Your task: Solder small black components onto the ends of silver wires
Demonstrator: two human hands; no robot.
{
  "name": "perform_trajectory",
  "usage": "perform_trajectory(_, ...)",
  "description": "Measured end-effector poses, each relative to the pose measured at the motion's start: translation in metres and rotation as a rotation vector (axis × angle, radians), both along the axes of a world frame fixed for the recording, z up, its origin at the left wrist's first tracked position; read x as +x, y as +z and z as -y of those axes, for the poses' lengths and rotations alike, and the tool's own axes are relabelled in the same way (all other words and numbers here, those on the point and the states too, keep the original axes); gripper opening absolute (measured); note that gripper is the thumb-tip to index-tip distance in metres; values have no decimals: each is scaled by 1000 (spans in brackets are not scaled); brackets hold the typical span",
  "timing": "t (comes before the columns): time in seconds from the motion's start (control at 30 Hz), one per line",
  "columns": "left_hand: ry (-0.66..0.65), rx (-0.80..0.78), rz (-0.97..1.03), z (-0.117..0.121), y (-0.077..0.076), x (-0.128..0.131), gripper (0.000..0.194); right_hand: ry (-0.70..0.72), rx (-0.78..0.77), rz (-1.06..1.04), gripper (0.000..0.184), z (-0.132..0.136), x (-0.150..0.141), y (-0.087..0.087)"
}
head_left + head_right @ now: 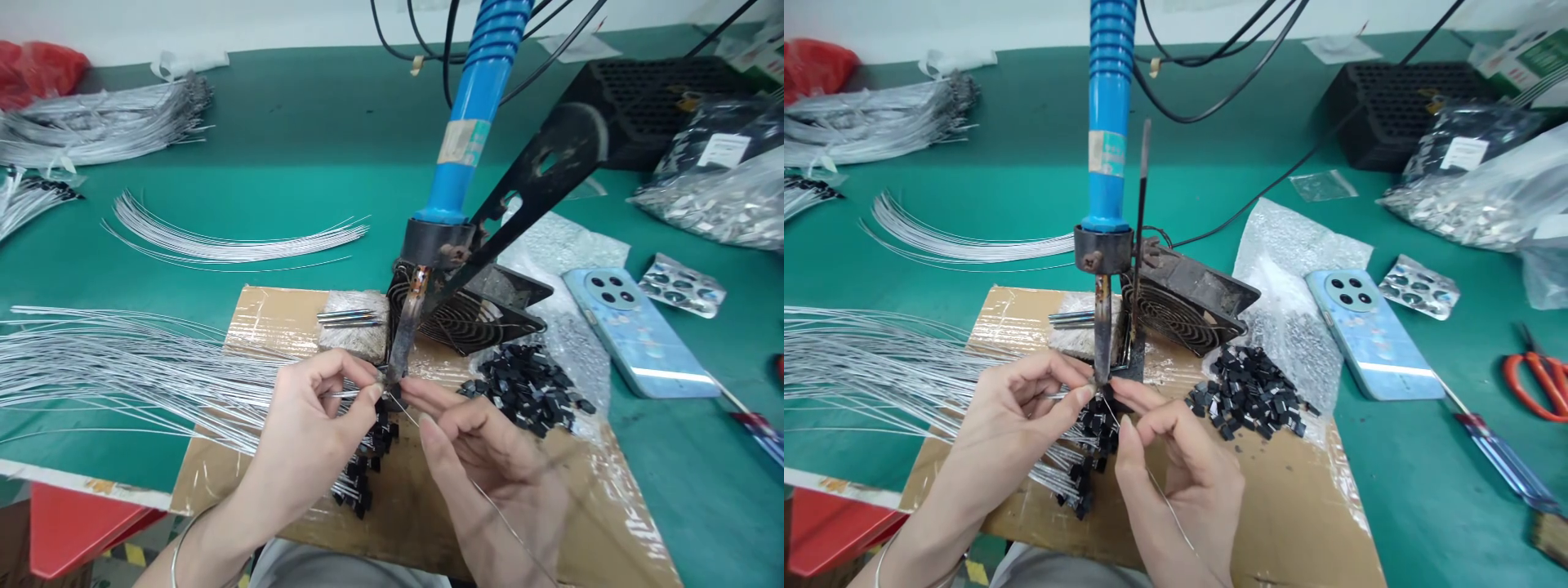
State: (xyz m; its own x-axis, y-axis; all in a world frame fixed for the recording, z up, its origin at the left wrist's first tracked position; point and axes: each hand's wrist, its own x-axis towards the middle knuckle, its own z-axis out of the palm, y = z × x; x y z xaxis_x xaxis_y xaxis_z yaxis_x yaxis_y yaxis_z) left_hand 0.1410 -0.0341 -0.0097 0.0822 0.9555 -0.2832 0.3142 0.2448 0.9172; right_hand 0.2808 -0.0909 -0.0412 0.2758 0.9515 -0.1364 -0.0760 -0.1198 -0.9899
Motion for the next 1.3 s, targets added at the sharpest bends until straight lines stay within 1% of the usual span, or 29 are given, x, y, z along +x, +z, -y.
perform_trajectory(0.3, -1, 8, 17, 2, -1, -1, 10, -10, 24, 27, 22, -1, 0, 2)
perform_trajectory(0.67, -14, 9, 6, 0, -1, 1, 10, -29, 26, 62, 21, -2, -1, 1)
perform_trajectory(0.83, -19, 3, 8, 2, -2, 0, 10, -15, 14, 83, 21, 0, 0, 2)
perform_trajectory(1.07, -8, 12, 9, 2, -4, -1, 9, -8, 23, 45, 19, 0, -1, 0)
perform_trajectory(1.3, -12, 23, -3, 3, -3, -1, 10, -16, 13, 68, 18, 1, -2, 0)
